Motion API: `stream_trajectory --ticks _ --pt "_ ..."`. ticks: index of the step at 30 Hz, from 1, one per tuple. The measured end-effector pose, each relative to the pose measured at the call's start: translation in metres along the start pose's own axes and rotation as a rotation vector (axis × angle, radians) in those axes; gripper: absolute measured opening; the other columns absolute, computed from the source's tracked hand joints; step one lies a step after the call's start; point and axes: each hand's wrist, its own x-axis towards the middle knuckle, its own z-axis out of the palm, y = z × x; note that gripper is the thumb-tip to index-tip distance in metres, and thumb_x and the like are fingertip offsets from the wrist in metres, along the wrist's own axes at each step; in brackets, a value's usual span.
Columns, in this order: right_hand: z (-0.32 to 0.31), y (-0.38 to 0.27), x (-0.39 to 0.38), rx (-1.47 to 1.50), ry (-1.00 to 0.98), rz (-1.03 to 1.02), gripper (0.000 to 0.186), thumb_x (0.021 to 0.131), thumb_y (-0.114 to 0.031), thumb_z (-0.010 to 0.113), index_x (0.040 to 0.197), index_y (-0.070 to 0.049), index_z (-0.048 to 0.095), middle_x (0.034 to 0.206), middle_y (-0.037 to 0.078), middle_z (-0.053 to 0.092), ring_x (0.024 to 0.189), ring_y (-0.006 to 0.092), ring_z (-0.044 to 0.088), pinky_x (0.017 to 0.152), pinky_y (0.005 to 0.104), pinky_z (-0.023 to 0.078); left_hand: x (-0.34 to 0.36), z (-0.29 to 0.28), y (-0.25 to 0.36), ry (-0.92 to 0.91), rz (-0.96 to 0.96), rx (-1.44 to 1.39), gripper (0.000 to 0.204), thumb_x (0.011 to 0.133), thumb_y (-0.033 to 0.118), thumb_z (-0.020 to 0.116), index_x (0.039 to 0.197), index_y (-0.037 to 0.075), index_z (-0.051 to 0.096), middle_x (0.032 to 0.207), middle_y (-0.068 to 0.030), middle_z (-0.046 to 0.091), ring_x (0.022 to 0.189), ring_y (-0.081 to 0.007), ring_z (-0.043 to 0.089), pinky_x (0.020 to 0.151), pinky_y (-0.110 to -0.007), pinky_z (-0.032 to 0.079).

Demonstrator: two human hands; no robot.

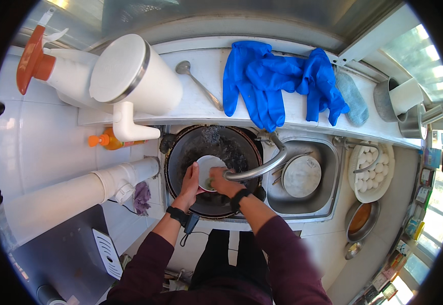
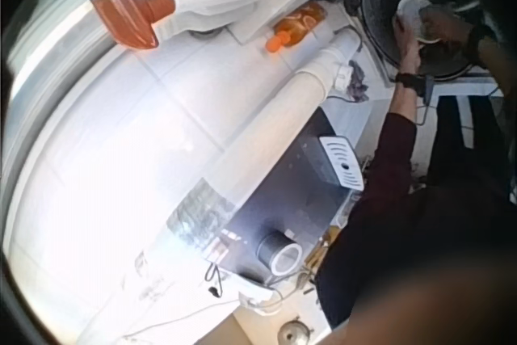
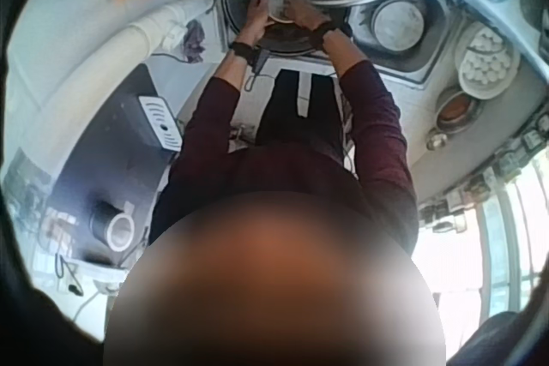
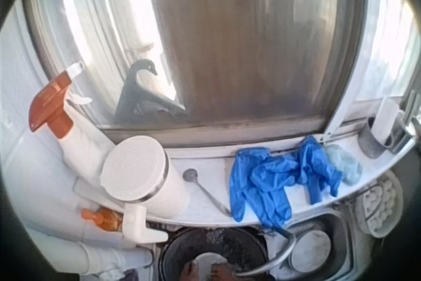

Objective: The person washes a ladle, a red bowl, and a white plate in a kitchen sink using a sponge and running water. They scrub each item and rinse it under the tap.

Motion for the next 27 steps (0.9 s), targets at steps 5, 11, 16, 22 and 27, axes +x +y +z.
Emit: stream_trajectory --ticks 5,11,16,22,27 --pt "-0.026 0.021 -0.023 0.321 0.483 0.116 0.032 0.084 -0.023 0.081 0.104 -0.001 0.067 0.095 0.015 0.070 0.091 0.0291 0.067 0.080 0.0400 0.053 -0.010 -0.016 0.002 -0.055 -0.109 -0.098 0.066 0.110 0.060 0.039 0.159 0.016 0.037 0.146 -0.0129 0.056 0.128 -0.0311 0.062 0.095 -0.051 0.060" --pt "0.002 0.027 -0.025 0.696 0.363 0.237 0.032 0.088 -0.020 0.080 0.106 -0.003 0.060 0.092 0.007 0.063 0.086 0.0186 0.061 0.077 0.0368 0.050 -0.018 -0.019 -0.015 -0.175 -0.189 -0.188 0.066 0.112 0.053 0.040 0.163 0.013 0.029 0.151 -0.0179 0.053 0.134 -0.0341 0.059 0.102 -0.055 0.057" --pt "0.017 0.042 -0.026 0.448 0.468 0.245 0.027 0.082 -0.014 0.081 0.100 -0.001 0.067 0.084 0.014 0.069 0.080 0.0234 0.068 0.073 0.0402 0.054 -0.042 -0.006 -0.017 0.098 0.592 0.607 0.069 0.104 0.049 0.064 0.158 0.012 0.043 0.163 -0.0254 0.038 0.147 -0.0467 0.042 0.114 -0.064 0.041" --pt "-0.009 0.032 -0.024 0.482 0.284 0.290 0.026 0.087 -0.023 0.080 0.095 0.000 0.070 0.081 0.012 0.068 0.076 0.0220 0.064 0.071 0.0401 0.052 -0.068 -0.011 -0.002 -0.040 0.889 1.407 0.049 0.086 0.044 0.083 0.117 0.006 0.077 0.146 -0.0235 0.057 0.150 -0.0487 0.035 0.123 -0.063 0.023" --pt "-0.031 0.032 -0.024 0.773 0.397 0.367 0.034 0.100 -0.031 0.072 0.101 0.003 0.070 0.078 0.005 0.066 0.074 0.0192 0.063 0.073 0.0345 0.053 -0.051 -0.010 -0.007 -0.056 0.682 0.959 0.035 0.091 0.035 0.082 0.109 0.005 0.080 0.105 -0.0151 0.077 0.126 -0.0287 0.062 0.112 -0.052 0.043"
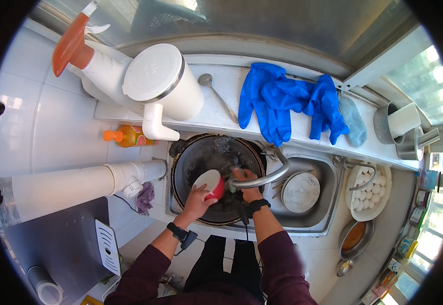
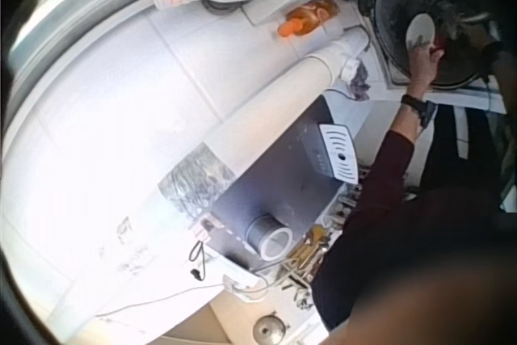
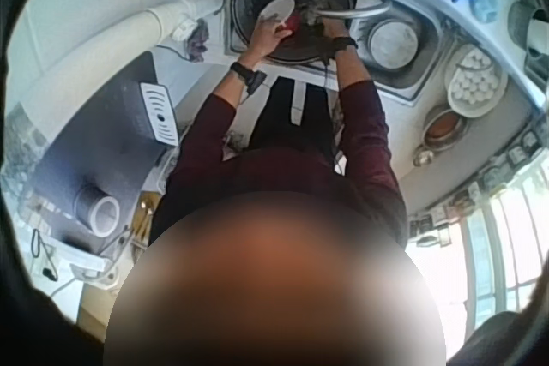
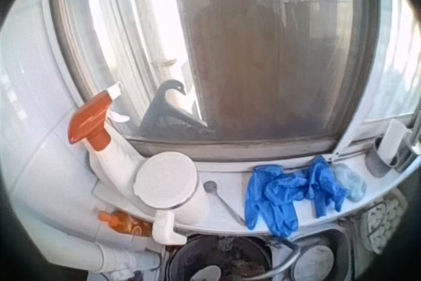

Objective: The person washes a ladle, a red bowl, and a white plate in a kitchen sink using a sponge and running water. They scrub each item and rinse it under the tap.

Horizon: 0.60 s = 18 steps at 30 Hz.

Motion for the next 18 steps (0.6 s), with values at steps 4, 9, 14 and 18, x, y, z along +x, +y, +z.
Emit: stream_trajectory --ticks 4,9,14,18 --pt "0.011 0.011 -0.008 -0.073 0.122 -0.136 0.026 0.103 -0.026 0.070 0.110 -0.001 0.070 0.099 0.007 0.073 0.096 0.0212 0.071 0.081 0.0338 0.055 0.008 0.003 -0.007 0.061 -0.375 -0.816 0.026 0.100 0.026 0.075 0.114 0.004 0.077 0.105 -0.0090 0.078 0.096 -0.0172 0.072 0.089 -0.031 0.055" --pt "0.037 0.016 -0.040 0.333 -0.102 0.004 0.026 0.105 -0.016 0.066 0.126 0.000 0.067 0.117 0.004 0.072 0.108 0.0148 0.065 0.087 0.0324 0.054 0.015 0.001 -0.011 0.074 -0.396 -1.259 0.029 0.106 0.022 0.068 0.128 0.003 0.070 0.116 -0.0045 0.074 0.102 -0.0129 0.069 0.092 -0.030 0.055" --pt "0.048 -0.017 -0.081 0.358 0.048 -0.032 0.026 0.102 -0.011 0.069 0.124 0.003 0.071 0.119 0.002 0.071 0.105 0.0101 0.062 0.087 0.0319 0.053 0.018 0.006 -0.006 0.114 -0.380 -1.153 0.029 0.107 0.017 0.065 0.133 0.004 0.067 0.119 -0.0036 0.072 0.106 -0.0126 0.067 0.094 -0.031 0.055" --pt "0.060 -0.045 -0.109 -0.024 0.105 -0.557 0.025 0.096 -0.012 0.076 0.118 0.000 0.076 0.110 0.013 0.073 0.101 0.0262 0.067 0.093 0.0378 0.053 0.016 0.008 0.005 0.059 -0.289 -1.120 0.030 0.108 0.015 0.062 0.135 0.003 0.064 0.122 -0.0023 0.070 0.108 -0.0117 0.066 0.094 -0.031 0.054"
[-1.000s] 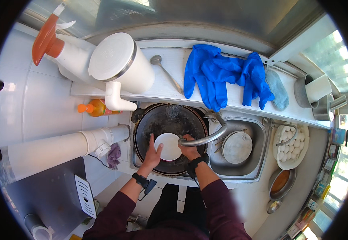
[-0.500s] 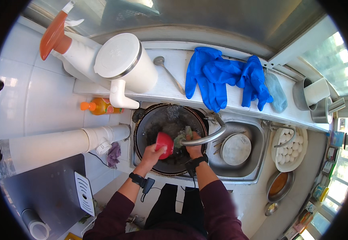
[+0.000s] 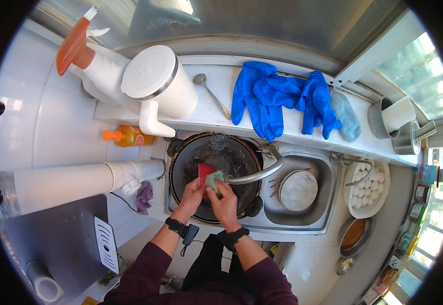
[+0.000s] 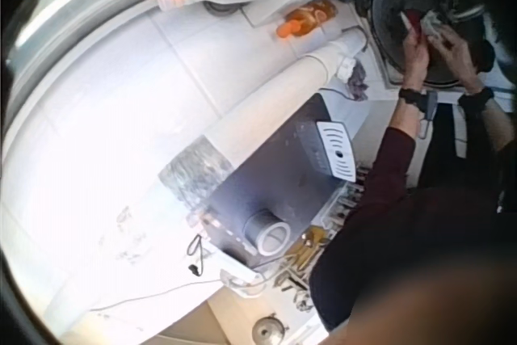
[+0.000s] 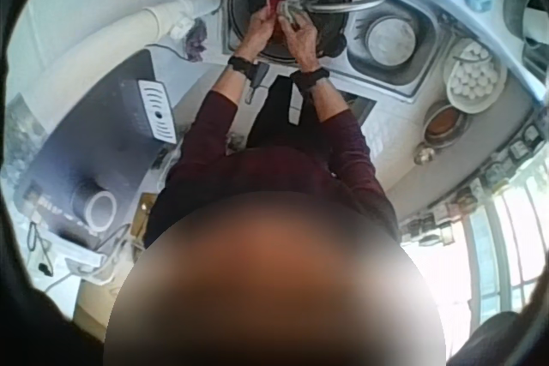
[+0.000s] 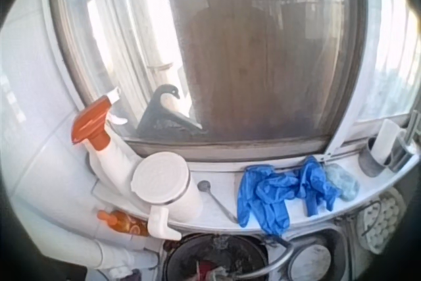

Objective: The person washes a ladle, a red bowl, and a white plate in a kitchen sink using a sponge and running water. They scrub each item and rinse it under the tap.

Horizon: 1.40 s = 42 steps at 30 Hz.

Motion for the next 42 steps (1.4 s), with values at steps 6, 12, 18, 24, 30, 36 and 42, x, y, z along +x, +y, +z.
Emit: stream_trajectory --ticks 6,12,18,24,30,36,42 --pt "0.002 0.001 0.011 -0.328 -0.008 -0.168 0.029 0.100 -0.022 0.068 0.119 -0.003 0.078 0.125 0.016 0.066 0.117 0.0356 0.062 0.099 0.0388 0.051 -0.025 0.007 0.003 -0.169 0.026 0.206 0.023 0.109 0.013 0.060 0.127 0.000 0.064 0.114 -0.0018 0.069 0.103 -0.0108 0.063 0.090 -0.030 0.053" --pt "-0.004 0.034 0.070 0.118 -0.360 0.453 0.036 0.102 -0.025 0.057 0.127 -0.006 0.075 0.125 0.019 0.071 0.110 0.0314 0.069 0.098 0.0358 0.053 -0.052 0.020 -0.001 -0.207 0.164 0.516 0.018 0.107 0.010 0.062 0.119 -0.003 0.065 0.107 -0.0015 0.069 0.097 -0.0091 0.060 0.087 -0.027 0.051" --pt "0.010 0.021 0.012 -0.295 -0.182 -0.294 0.041 0.105 -0.017 0.051 0.140 0.002 0.061 0.149 0.026 0.056 0.142 0.0440 0.049 0.119 0.0473 0.038 -0.029 0.005 0.001 -0.163 0.125 0.414 0.014 0.102 0.006 0.063 0.112 -0.003 0.066 0.099 -0.0109 0.073 0.091 -0.0153 0.064 0.083 -0.034 0.053" --pt "-0.005 0.043 0.053 0.240 -0.353 0.473 0.045 0.106 -0.030 0.052 0.139 -0.003 0.066 0.129 0.011 0.071 0.117 0.0225 0.067 0.108 0.0370 0.049 -0.046 -0.006 0.003 -0.302 0.090 0.453 0.023 0.105 0.007 0.062 0.127 -0.002 0.063 0.111 -0.0058 0.070 0.103 -0.0108 0.062 0.094 -0.031 0.051" --pt "-0.009 0.074 0.058 0.619 -0.325 0.810 0.037 0.104 -0.030 0.055 0.126 -0.006 0.073 0.113 0.008 0.075 0.105 0.0198 0.069 0.094 0.0316 0.053 -0.055 0.004 0.008 -0.304 0.145 0.409 0.029 0.105 0.010 0.064 0.131 -0.001 0.061 0.119 -0.0041 0.069 0.109 -0.0123 0.062 0.099 -0.029 0.050" --pt "0.019 0.053 0.016 -0.081 -0.188 0.299 0.036 0.104 -0.029 0.060 0.124 -0.002 0.072 0.118 0.020 0.075 0.108 0.0325 0.073 0.094 0.0372 0.054 -0.042 0.005 0.004 -0.015 -0.119 -0.048 0.028 0.106 0.014 0.065 0.132 0.005 0.063 0.118 -0.0011 0.070 0.106 -0.0091 0.065 0.094 -0.027 0.053" --pt "0.004 0.110 0.056 -0.325 0.172 0.260 0.040 0.105 -0.033 0.062 0.123 0.002 0.068 0.109 0.024 0.074 0.099 0.0383 0.071 0.088 0.0453 0.054 -0.041 -0.012 0.005 0.034 -0.046 -0.101 0.031 0.107 0.015 0.064 0.137 0.006 0.061 0.122 -0.0017 0.070 0.108 -0.0102 0.066 0.095 -0.029 0.054"
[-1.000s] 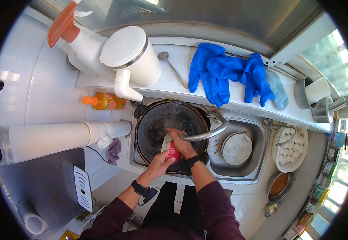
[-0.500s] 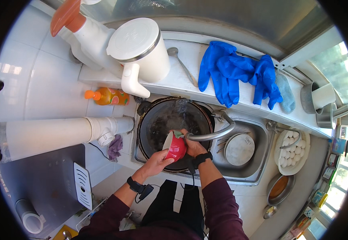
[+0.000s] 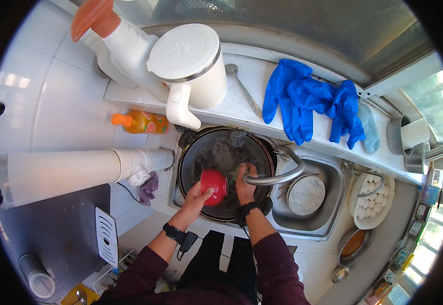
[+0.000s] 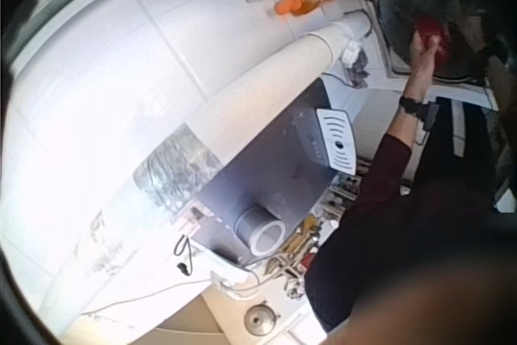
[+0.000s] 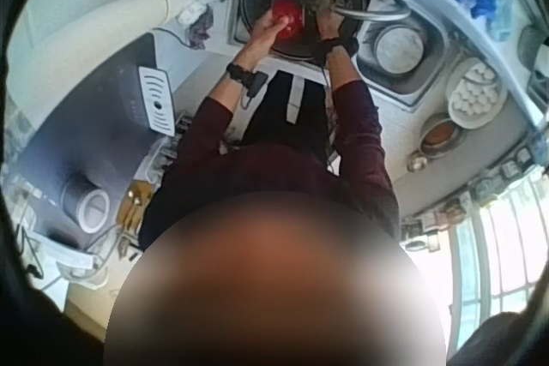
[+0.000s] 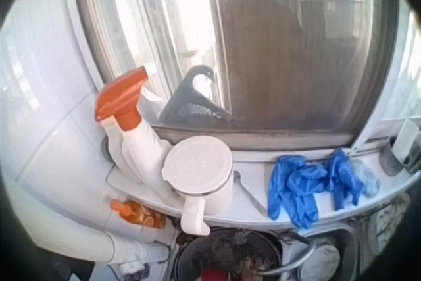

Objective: The person washes a ladle, a red bowl, and a white plate in a kitchen sink using a sponge and running water. They scrub each item and rinse it under the tap.

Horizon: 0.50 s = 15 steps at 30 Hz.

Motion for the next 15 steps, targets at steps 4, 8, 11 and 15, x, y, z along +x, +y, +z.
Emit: stream_trajectory --ticks 4,8,11,15 --pt "0.018 0.006 0.013 0.677 -0.043 0.559 0.040 0.105 -0.034 0.065 0.120 0.003 0.068 0.107 0.017 0.074 0.096 0.0313 0.070 0.089 0.0456 0.053 0.013 -0.006 0.002 0.002 0.064 0.044 0.035 0.107 0.013 0.064 0.141 0.006 0.059 0.126 -0.0027 0.069 0.113 -0.0114 0.065 0.099 -0.030 0.053" --pt "0.006 -0.035 -0.043 0.472 -0.194 0.025 0.040 0.107 -0.029 0.063 0.130 0.003 0.068 0.125 0.014 0.072 0.116 0.0293 0.067 0.103 0.0437 0.051 0.027 -0.005 0.002 -0.026 0.068 -0.002 0.035 0.107 0.011 0.063 0.142 0.005 0.059 0.128 -0.0023 0.068 0.115 -0.0114 0.064 0.100 -0.030 0.052" --pt "0.000 -0.064 -0.062 0.171 -0.162 -0.435 0.037 0.107 -0.021 0.059 0.134 0.003 0.066 0.137 0.023 0.067 0.123 0.0347 0.067 0.107 0.0423 0.049 0.025 0.000 -0.001 -0.074 0.044 0.023 0.033 0.107 0.008 0.061 0.140 0.004 0.059 0.127 -0.0015 0.068 0.114 -0.0102 0.063 0.100 -0.030 0.052" --pt "-0.009 -0.079 -0.020 0.250 -0.435 -0.044 0.039 0.105 -0.021 0.050 0.132 0.002 0.067 0.133 0.024 0.068 0.121 0.0336 0.067 0.104 0.0388 0.050 0.007 0.011 -0.005 -0.178 0.098 0.195 0.030 0.106 0.003 0.061 0.136 0.001 0.061 0.121 -0.0018 0.069 0.108 -0.0091 0.064 0.098 -0.028 0.052"
